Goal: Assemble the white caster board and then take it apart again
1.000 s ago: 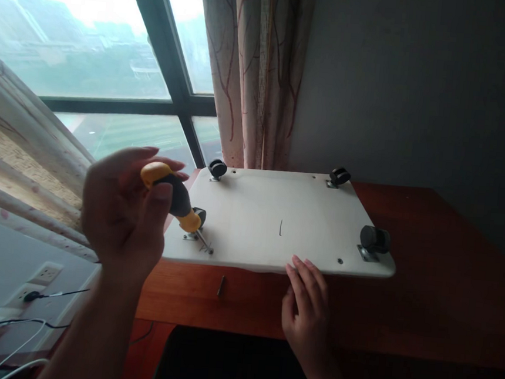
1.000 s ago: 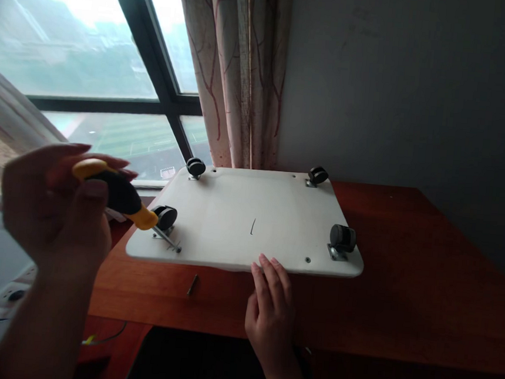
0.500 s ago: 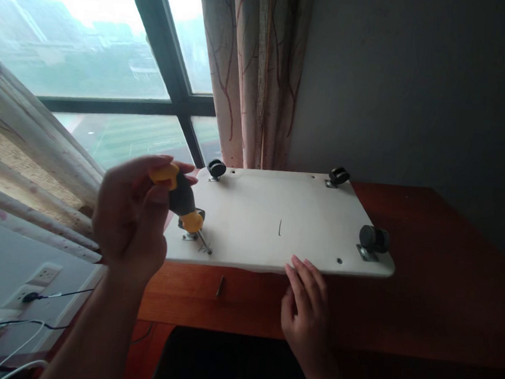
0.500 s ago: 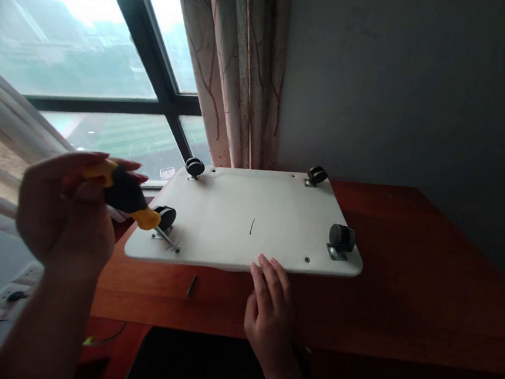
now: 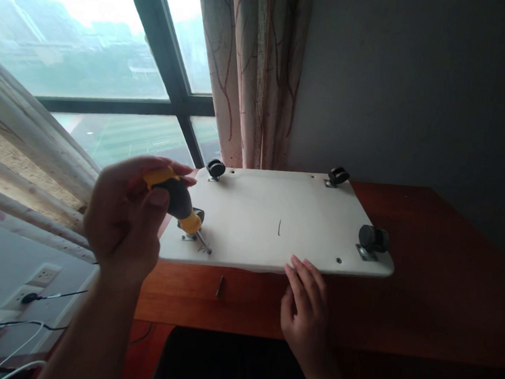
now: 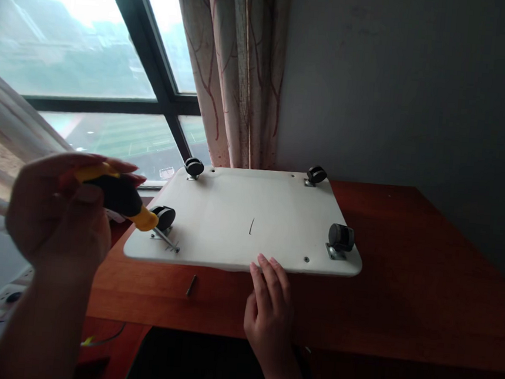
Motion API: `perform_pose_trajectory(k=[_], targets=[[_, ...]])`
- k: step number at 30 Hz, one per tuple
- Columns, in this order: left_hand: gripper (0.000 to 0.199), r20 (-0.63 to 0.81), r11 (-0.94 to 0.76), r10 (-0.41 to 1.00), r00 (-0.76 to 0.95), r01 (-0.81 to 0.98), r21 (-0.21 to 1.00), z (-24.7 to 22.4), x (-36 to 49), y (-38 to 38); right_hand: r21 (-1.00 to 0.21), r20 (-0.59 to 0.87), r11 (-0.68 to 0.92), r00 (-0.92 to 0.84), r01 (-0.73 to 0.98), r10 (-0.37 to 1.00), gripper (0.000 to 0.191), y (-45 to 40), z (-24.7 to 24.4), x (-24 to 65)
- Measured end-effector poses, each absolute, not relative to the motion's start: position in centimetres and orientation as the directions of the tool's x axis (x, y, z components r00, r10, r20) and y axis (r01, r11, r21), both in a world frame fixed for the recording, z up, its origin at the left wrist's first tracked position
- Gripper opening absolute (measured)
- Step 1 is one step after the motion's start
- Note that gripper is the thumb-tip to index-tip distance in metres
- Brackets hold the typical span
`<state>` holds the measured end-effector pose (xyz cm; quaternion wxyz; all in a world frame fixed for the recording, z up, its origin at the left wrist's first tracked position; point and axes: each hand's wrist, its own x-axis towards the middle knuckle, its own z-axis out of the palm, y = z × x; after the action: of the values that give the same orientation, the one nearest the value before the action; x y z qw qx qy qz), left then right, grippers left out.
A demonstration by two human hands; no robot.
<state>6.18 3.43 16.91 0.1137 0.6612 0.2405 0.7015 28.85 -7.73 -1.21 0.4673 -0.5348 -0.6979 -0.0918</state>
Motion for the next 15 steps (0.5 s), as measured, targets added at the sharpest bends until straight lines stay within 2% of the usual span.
perform_pose_trajectory(k=[2,4,7,10,15], targets=[[0.036,0.88,-0.858,0.469,-0.075,0.198,0.474,16.9,5.6,3.7,-0.374,0.751,0.411,0.012,0.831,0.66,0.064,-7.7,-1.1,28.8],[0.054,0.892,-0.854,0.45,-0.049,0.268,0.446,16.9,5.1,3.9,-0.375,0.752,0.407,0.017,0.833,0.659,0.064,-7.7,-1.1,28.8],[0.069,0.884,-0.832,0.458,-0.089,0.309,0.462,16.9,5.0,3.7,-0.372,0.755,0.409,0.015,0.833,0.656,0.064,-7.7,-1.0,28.8],[0.061,0.816,-0.774,0.561,-0.136,0.263,0.576,17.0,5.5,3.0,-0.37,0.755,0.416,0.007,0.831,0.656,0.064,-7.7,-1.0,28.8],[0.048,0.746,-0.744,0.665,-0.008,0.079,0.664,17.3,4.8,2.8,-0.369,0.753,0.414,0.007,0.832,0.658,0.063,-7.7,-1.2,28.8]])
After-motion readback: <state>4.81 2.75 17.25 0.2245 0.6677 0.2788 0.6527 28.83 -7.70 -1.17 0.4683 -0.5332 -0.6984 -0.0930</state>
